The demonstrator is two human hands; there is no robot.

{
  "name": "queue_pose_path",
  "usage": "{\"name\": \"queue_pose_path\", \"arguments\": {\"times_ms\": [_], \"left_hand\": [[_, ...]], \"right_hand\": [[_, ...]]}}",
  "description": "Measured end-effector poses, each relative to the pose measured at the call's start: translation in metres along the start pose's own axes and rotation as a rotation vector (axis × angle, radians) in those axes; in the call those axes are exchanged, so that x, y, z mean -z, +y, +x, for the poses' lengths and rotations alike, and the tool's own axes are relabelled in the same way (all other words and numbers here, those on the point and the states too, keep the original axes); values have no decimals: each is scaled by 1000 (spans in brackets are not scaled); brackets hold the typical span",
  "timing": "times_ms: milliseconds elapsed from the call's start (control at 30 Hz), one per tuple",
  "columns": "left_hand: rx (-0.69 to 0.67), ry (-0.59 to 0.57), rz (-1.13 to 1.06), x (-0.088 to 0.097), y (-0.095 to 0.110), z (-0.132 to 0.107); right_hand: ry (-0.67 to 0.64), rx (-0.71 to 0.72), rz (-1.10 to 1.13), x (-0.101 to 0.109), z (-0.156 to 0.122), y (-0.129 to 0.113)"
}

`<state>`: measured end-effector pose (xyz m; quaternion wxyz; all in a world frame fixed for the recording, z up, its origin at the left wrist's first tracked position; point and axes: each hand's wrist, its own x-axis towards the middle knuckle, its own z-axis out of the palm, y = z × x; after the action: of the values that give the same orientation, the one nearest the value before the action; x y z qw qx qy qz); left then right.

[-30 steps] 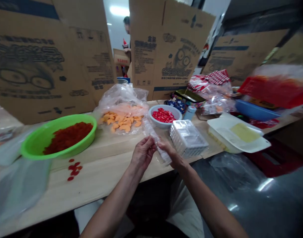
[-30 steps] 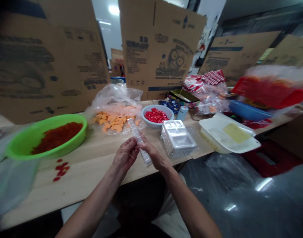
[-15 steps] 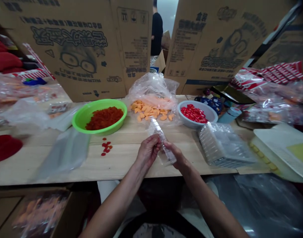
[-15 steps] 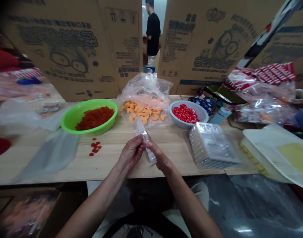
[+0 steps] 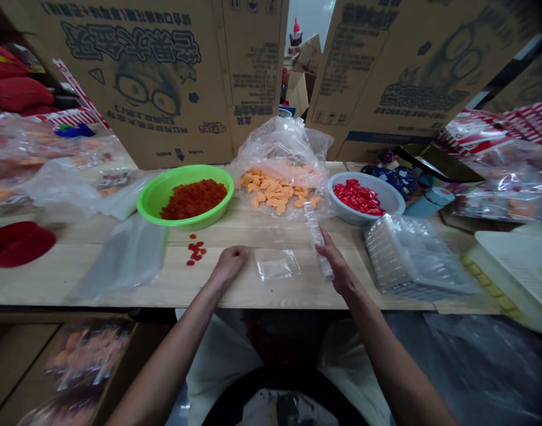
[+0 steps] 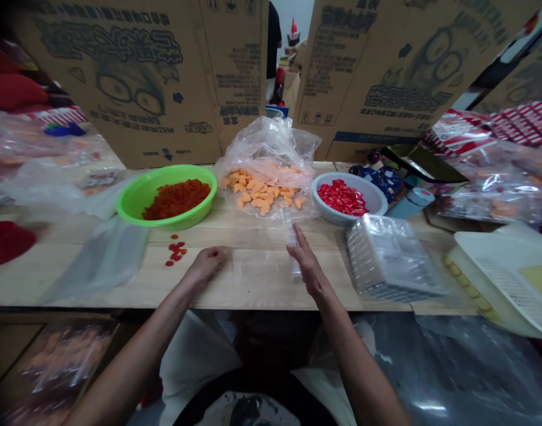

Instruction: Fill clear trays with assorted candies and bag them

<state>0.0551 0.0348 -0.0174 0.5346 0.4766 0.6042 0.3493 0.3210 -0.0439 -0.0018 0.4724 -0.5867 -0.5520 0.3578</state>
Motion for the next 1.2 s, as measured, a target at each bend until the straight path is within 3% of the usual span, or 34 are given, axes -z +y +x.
{"name": "queue_pose_path", "arguments": {"times_ms": [67,100,233,300,433,567,667,733,833,933,1033,1133,1200], "left_hand": [[-126,132,20,-3,7,-7],[-162,105,-62,-9,13,-14],[-28,-366,-628,-53,43,-50],[63,-460,-810,-72,50,-60],[147,-491,-942,-88,48,-57],[137,-456,-884,-91,51,-56],[4,-410,-743,-94,60,-65],[-135,-357,-667,-93,69,-71],[-285,-248,-639,-75,82,-70],[-333,-170,-615,-27,85,-57],[-289,-116,-494,38,70,-44],[-121,-37,-372,88,43,-40],[3,-29,-319,102,26,-40]], "right_hand": [[-13,-24,52,-2,-7,-1],[-29,-14,64,-7,-11,-3],[-109,60,160,-35,-25,-17],[-140,49,286,-43,-29,-27],[-144,-3,495,-40,-33,-47],[-148,-2,540,-37,-32,-49],[-143,-6,432,-39,-27,-44],[-72,14,302,-33,-21,-44],[131,79,58,3,-15,-58],[362,76,-355,73,-18,-72],[553,-220,-829,147,-23,-59],[376,-510,-990,187,-22,-33],[356,-477,-1077,178,-18,-25]]}}
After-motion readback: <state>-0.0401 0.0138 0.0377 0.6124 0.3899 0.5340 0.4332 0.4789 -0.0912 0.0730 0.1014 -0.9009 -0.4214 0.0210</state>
